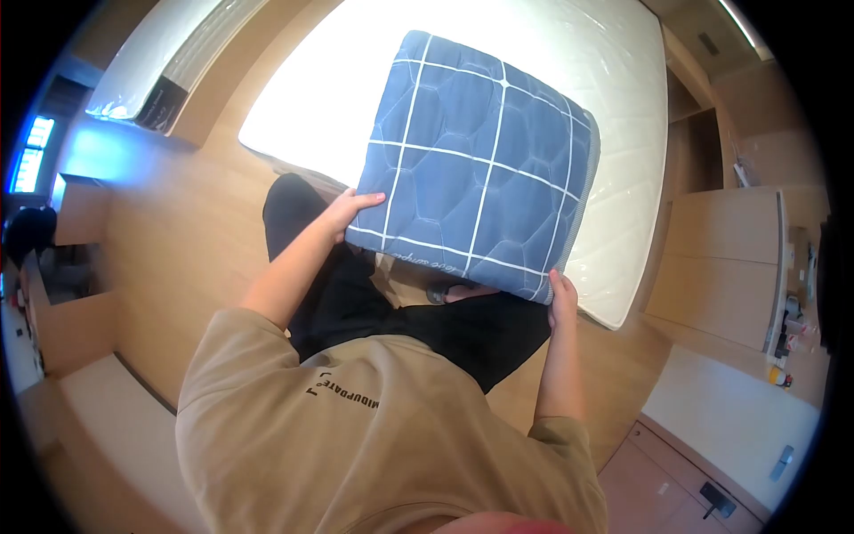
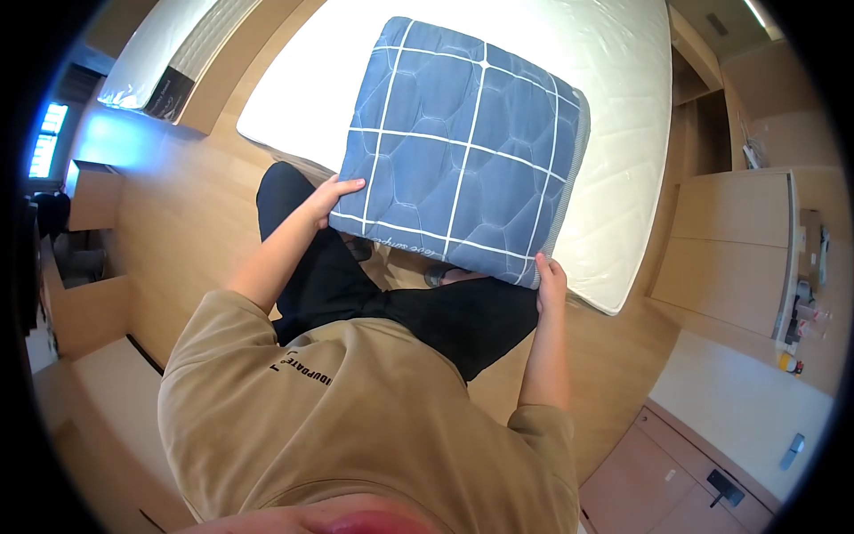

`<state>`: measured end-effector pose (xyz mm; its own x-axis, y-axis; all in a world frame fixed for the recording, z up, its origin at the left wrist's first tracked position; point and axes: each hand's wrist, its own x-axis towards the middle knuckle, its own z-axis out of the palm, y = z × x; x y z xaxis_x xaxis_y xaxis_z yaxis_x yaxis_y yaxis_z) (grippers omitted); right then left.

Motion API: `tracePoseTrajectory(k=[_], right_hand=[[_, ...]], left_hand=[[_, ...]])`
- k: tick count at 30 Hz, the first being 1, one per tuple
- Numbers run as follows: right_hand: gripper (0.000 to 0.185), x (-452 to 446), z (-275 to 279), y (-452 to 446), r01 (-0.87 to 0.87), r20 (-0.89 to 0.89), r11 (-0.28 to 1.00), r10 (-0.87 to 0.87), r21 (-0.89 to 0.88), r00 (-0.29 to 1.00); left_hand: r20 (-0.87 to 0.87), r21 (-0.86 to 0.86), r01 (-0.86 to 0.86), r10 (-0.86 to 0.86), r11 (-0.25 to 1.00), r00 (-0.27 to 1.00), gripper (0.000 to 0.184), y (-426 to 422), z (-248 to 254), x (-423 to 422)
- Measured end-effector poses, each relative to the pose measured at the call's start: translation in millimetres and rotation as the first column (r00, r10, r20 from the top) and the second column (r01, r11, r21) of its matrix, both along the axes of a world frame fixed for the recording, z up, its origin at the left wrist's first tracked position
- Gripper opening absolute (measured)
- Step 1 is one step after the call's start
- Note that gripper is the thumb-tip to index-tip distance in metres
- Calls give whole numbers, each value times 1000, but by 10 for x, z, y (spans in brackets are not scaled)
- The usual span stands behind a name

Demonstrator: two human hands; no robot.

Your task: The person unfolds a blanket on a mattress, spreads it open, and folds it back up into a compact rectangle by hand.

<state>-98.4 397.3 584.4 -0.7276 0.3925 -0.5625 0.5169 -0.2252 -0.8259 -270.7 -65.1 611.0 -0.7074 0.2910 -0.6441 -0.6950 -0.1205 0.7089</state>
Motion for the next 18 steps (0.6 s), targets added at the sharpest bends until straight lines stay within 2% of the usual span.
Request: tracePoseTrajectory(k=[2, 5, 6, 8, 12, 14, 15, 18], right_hand=[[51, -69, 111, -8, -4, 5, 992, 5, -128, 1000], [52, -118, 217, 36, -31, 30, 964, 41, -263, 999], [53, -125, 201, 61, -41, 52, 951, 60, -308, 997], [55, -127, 195, 99, -53, 101, 916, 101, -398, 990], [55, 140, 159, -94, -178, -19, 938, 180, -298, 983], [53, 460, -48, -242, -182, -63, 954, 171, -238, 983], [52, 548, -80, -336, -181, -161, 963, 150, -202, 976], [49, 678, -76, -532, -45, -292, 990, 3, -135, 956]], left_hand=[[56, 108, 47, -53, 993, 997, 74, -48, -154, -9], [322, 200, 143, -203, 969, 925, 77, -274, -202, 101], [303, 230, 134, -202, 964, 931, 79, -291, -237, 149], [249, 186, 113, -158, 976, 956, 75, -263, -308, 155], [311, 238, -79, 1, 968, 950, 65, -227, -33, 7], [264, 340, -63, -31, 938, 964, 64, -270, 18, -88], [247, 341, -62, -26, 938, 969, 63, -270, 48, -162], [219, 374, 4, -92, 928, 971, 63, -291, 91, -298]])
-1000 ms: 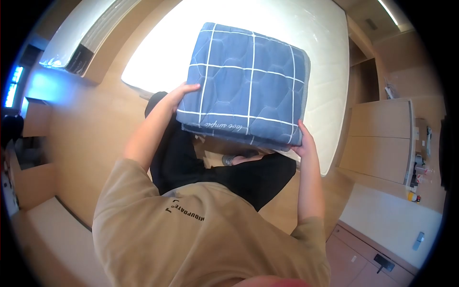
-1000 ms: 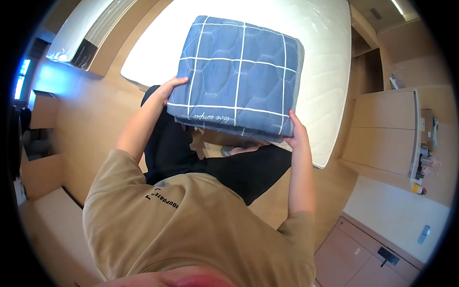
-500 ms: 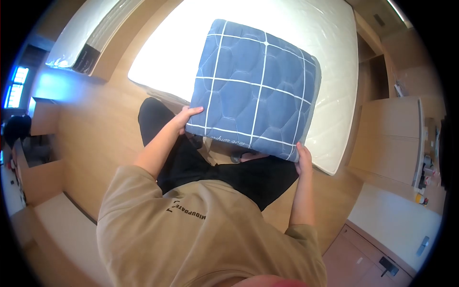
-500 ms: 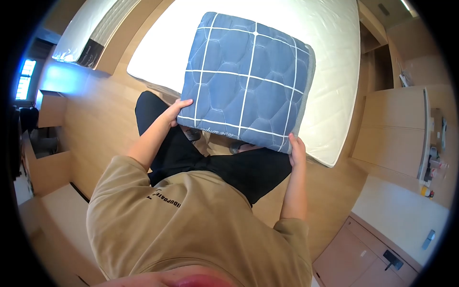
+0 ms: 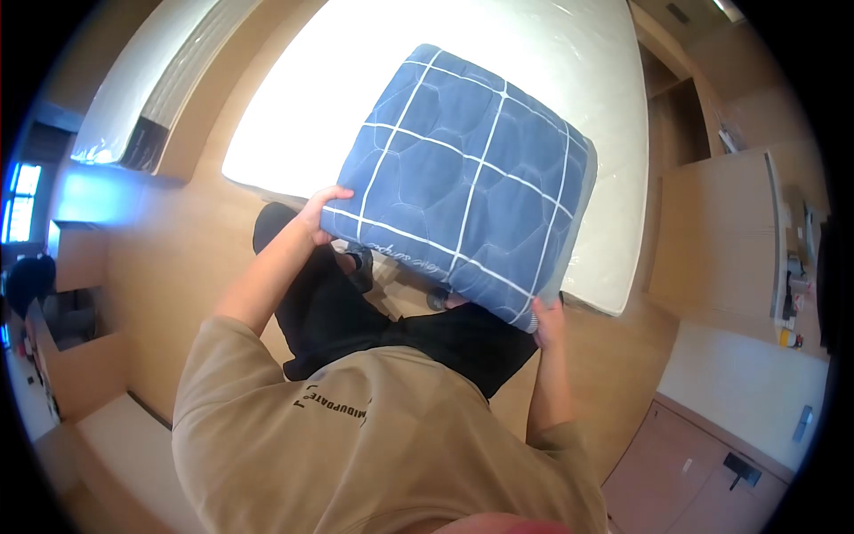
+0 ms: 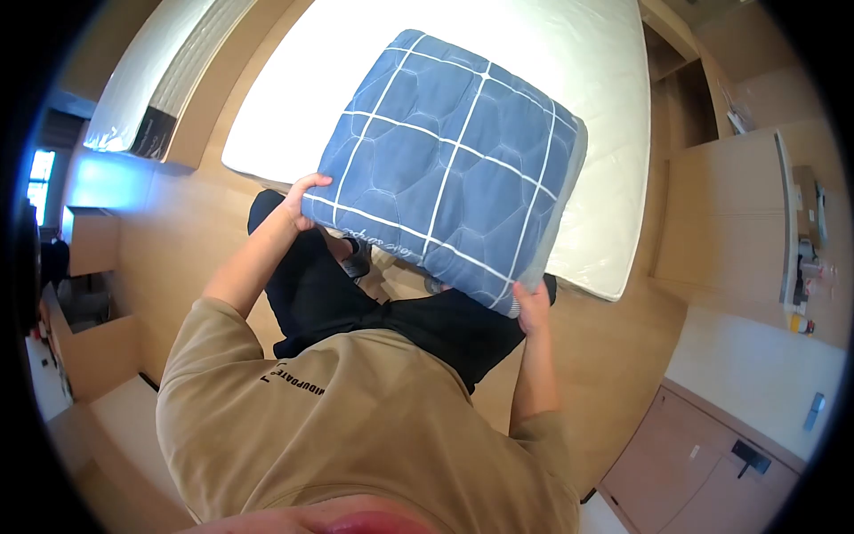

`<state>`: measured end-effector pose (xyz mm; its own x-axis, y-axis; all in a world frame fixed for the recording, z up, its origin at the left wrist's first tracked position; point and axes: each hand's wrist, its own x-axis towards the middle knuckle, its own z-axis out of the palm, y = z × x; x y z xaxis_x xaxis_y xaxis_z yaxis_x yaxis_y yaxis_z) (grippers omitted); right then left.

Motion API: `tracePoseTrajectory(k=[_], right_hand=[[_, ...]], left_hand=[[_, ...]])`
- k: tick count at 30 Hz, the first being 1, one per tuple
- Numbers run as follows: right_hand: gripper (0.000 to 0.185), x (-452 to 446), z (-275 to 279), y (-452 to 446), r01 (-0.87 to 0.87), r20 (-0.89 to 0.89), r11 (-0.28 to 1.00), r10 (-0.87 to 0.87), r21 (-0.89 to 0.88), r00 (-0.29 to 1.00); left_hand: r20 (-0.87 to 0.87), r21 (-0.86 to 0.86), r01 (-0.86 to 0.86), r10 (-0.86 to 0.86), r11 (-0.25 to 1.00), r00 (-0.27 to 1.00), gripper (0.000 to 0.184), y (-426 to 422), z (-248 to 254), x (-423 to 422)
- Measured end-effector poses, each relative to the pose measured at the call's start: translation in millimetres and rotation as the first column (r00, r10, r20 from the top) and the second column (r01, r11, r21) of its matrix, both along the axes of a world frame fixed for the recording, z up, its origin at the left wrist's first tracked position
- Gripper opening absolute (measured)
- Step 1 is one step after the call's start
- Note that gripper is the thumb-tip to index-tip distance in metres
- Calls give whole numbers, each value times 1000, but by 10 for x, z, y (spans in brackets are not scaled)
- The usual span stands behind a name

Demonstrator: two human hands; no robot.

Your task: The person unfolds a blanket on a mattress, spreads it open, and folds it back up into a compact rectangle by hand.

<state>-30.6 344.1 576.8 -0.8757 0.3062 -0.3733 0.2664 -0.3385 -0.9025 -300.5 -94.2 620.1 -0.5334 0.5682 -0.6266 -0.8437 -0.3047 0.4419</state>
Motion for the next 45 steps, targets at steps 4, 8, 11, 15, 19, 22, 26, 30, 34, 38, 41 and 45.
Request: tracePoseTrajectory(k=[4, 8, 11, 15, 19, 22, 26, 30, 34, 38, 41, 45], right_hand=[[65, -233, 546, 136, -114, 174, 982, 88, 147, 981], [91, -676, 993, 355, -261, 416, 910, 111, 322, 902], [101, -1272, 1178, 463, -154, 351, 924, 22, 350, 936], [100, -2400, 1284, 610, -9, 252, 874, -130, 486, 959], [75, -3155, 1166, 947, -58, 435, 813, -247, 579, 866], [60, -3358, 860, 1124, -120, 412, 728, -237, 675, 880], [53, -3014, 644, 1156, 90, 153, 957, -136, 275, 979], [48, -2775, 605, 1032, 146, 149, 910, -219, 388, 964], [46, -2790, 503, 906, 326, -29, 862, -342, 388, 939], [41, -2631, 647, 838, 423, -187, 843, -381, 333, 905], [31, -2472, 607, 1055, 412, -170, 850, -376, 328, 911], [31, -2699, 348, 1430, 383, -114, 841, -369, 383, 923]], left_hand=[[18, -210, 137, -136, 968, 991, 62, -62, -84, 86], [-14, -228, 381, -394, 896, 919, 66, -204, -264, -117], [-155, -403, 457, -552, 793, 819, 86, -124, -38, -469], [-272, -621, 331, -591, 711, 759, 102, 339, 401, -1380], [-443, -717, 18, -475, 697, 760, 91, 1098, 756, -2130], [-434, -725, 11, -469, 688, 769, 79, 1507, 738, -2559], [-282, -844, 167, -686, 510, 671, 62, 1862, 486, -3036], [-116, -807, -587, -955, -69, 272, 55, 2682, 1022, -2814], [-351, -904, -229, -932, 362, -89, 61, 4243, 1125, -2177], [45, -976, -215, -949, 24, -313, 52, 5344, 1060, -1659], [239, -967, -160, -918, -196, -318, 34, 5696, 902, -1675], [423, -906, -137, -862, -401, -280, 23, 5873, 811, -1753]])
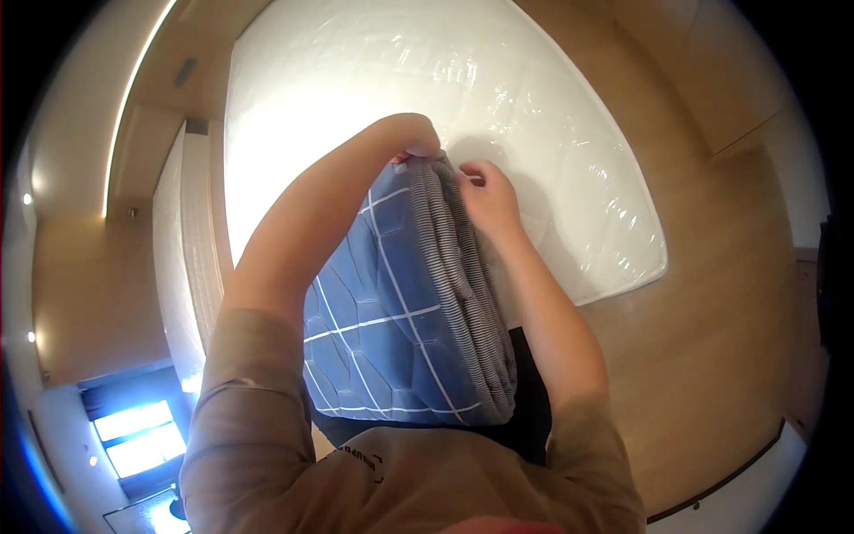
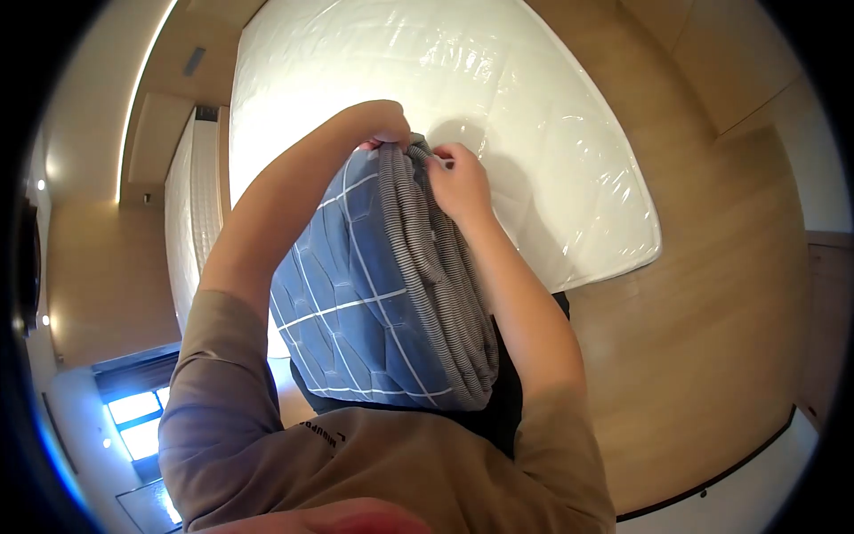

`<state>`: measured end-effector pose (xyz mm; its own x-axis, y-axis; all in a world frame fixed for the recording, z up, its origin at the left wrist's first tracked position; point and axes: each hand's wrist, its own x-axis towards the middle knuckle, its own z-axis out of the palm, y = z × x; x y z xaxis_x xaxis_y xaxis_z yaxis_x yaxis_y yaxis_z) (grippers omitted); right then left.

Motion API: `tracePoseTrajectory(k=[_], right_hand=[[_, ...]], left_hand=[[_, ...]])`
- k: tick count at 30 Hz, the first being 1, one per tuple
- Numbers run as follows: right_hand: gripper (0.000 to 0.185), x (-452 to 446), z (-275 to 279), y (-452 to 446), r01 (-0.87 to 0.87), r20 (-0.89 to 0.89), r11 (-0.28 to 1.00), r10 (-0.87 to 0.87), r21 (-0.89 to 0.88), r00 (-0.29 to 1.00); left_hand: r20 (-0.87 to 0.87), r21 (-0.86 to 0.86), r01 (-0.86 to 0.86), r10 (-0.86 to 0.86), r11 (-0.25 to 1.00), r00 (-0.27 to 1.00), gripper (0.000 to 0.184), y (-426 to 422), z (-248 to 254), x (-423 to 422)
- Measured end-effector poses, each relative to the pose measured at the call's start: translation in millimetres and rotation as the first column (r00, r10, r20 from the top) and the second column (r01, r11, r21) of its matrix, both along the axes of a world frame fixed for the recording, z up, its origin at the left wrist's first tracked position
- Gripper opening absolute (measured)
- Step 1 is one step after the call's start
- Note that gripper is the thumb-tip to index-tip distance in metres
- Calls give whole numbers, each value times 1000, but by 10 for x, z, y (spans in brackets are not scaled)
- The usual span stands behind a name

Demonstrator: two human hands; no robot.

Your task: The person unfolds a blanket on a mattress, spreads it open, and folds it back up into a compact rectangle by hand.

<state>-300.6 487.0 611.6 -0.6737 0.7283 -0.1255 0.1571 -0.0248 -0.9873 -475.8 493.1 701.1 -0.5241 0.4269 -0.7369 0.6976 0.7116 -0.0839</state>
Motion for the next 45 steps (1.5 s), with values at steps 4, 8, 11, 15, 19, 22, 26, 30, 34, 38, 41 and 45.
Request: tracePoseTrajectory(k=[4, 8, 11, 15, 19, 22, 26, 30, 34, 38, 41, 45], right_hand=[[37, -464, -234, 90, -27, 104, 995, 17, 94, 994], [36, -720, -505, 298, -188, -60, 980, 193, 70, 979], [31, -750, -646, 475, -439, -193, 893, 415, -99, 889], [15, -708, -599, 667, -615, -242, 757, 569, -220, 786], [16, -916, -494, 569, -514, -125, 856, 505, -53, 854], [18, -1021, -533, 468, -417, 43, 906, 415, 80, 909], [22, -786, -647, 350, -194, 121, 963, 174, 185, 977], [40, -116, -520, 74, -114, 119, 985, 130, -129, 984], [54, 886, -300, -783, -96, -161, 980, 68, -175, 985], [52, 1486, 111, -1268, -207, 64, 953, 198, 223, 978], [52, 1534, 119, -1392, -315, 379, 939, 244, 136, 893], [61, 1587, -44, -1229, -240, 354, 960, 277, -146, 893]], left_hand=[[-105, -124, 180, -193, 976, 976, 34, 30, 87, 171], [-99, -175, 403, -423, 898, 901, 35, 36, -68, 81], [-39, -200, 226, -239, 953, 970, 30, 27, 85, 44], [159, -120, 56, -37, 991, 987, 16, -38, 121, -151], [198, 85, 28, -44, 996, 979, 14, -22, 195, -149], [276, 270, -57, -21, 961, 961, 13, -177, 89, -172], [-224, 518, 143, -28, 843, 974, 30, -519, -175, 386], [-376, 625, 486, -310, 611, 873, 64, -1329, -35, 1136], [-207, 651, 393, -346, 649, 915, 73, -2288, 130, 1625], [-166, 623, 217, -145, 751, 975, 81, -3505, 3, 1899], [-265, 792, 12, 326, 611, 907, 94, -4571, -379, 1831], [7, 847, -331, 614, 416, 789, 99, -5407, -601, 1780]])
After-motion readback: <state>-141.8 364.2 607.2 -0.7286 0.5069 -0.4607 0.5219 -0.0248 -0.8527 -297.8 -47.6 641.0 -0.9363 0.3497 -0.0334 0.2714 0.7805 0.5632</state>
